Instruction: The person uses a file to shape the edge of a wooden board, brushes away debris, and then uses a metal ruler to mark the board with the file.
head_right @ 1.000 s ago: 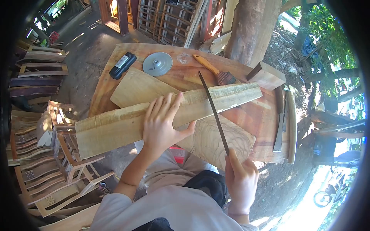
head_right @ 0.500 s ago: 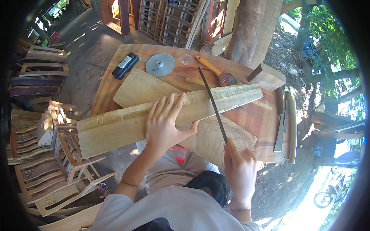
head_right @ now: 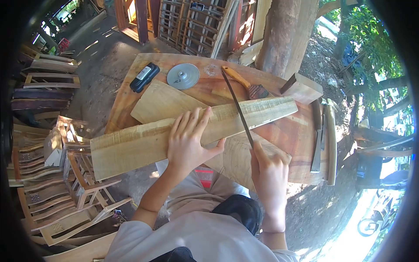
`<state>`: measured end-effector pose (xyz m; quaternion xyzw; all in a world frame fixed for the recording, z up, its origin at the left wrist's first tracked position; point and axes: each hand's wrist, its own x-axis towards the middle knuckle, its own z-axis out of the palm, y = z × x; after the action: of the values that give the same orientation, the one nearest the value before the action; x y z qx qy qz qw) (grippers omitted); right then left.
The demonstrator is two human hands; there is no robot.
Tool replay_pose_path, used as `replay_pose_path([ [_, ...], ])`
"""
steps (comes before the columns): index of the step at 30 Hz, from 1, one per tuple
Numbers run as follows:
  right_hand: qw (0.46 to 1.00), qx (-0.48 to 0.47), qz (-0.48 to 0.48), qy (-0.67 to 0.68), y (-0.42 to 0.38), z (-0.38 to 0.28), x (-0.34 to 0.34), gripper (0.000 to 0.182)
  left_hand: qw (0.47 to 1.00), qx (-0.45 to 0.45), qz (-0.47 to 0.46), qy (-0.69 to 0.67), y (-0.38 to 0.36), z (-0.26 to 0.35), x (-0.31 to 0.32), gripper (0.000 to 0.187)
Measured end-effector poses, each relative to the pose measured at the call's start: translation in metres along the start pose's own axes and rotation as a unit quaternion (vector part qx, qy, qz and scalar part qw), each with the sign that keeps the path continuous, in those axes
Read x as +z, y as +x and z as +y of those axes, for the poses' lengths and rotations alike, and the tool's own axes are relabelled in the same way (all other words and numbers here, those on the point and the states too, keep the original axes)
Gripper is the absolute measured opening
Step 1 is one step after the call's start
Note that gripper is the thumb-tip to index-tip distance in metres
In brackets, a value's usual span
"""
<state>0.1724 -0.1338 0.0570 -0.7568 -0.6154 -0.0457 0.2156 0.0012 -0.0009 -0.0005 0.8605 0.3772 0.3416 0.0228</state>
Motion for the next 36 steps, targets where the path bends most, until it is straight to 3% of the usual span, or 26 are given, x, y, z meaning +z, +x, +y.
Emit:
replay_pose_path([
  [7, 0.998, 0.049, -0.029, 0.005, -0.037, -0.005, -0.038, 0.022, 1.0, 0.016, 0.002, 0.007, 0.0, -0.001, 0.001, 0.076],
  [12, 1.0, 0.007, -0.005, -0.002, 0.009, 0.004, 0.005, 0.022, 1.0, 0.017, 0.002, 0.004, 0.0, -0.001, 0.001, 0.076],
  [14, 0.997, 0.031, -0.017, 0.07, 0.02, 0.004, 0.015, 0.021, 1.0, 0.016, 0.005, -0.001, 0.001, 0.0, 0.0, 0.076],
  [18, 1.0, -0.005, 0.005, -0.006, -0.004, 0.001, 0.003, 0.022, 1.0, 0.01, 0.01, -0.006, 0.002, 0.0, 0.0, 0.077],
  [23, 0.997, 0.056, -0.05, 0.017, -0.039, -0.003, -0.03, 0.023, 1.0, 0.001, -0.003, -0.009, -0.001, 0.0, 0.002, 0.076],
  [29, 0.998, -0.001, 0.056, 0.013, 0.008, 0.005, 0.032, 0.025, 0.999, 0.014, 0.002, 0.029, 0.0, 0.0, 0.003, 0.077],
  [34, 0.998, -0.042, 0.026, -0.027, -0.001, 0.001, 0.011, 0.028, 1.0, -0.004, -0.024, 0.002, -0.001, 0.001, -0.001, 0.079],
  [36, 0.999, -0.017, -0.018, -0.029, -0.026, 0.004, -0.007, 0.031, 0.999, -0.014, -0.041, -0.031, -0.003, 0.001, -0.002, 0.08],
])
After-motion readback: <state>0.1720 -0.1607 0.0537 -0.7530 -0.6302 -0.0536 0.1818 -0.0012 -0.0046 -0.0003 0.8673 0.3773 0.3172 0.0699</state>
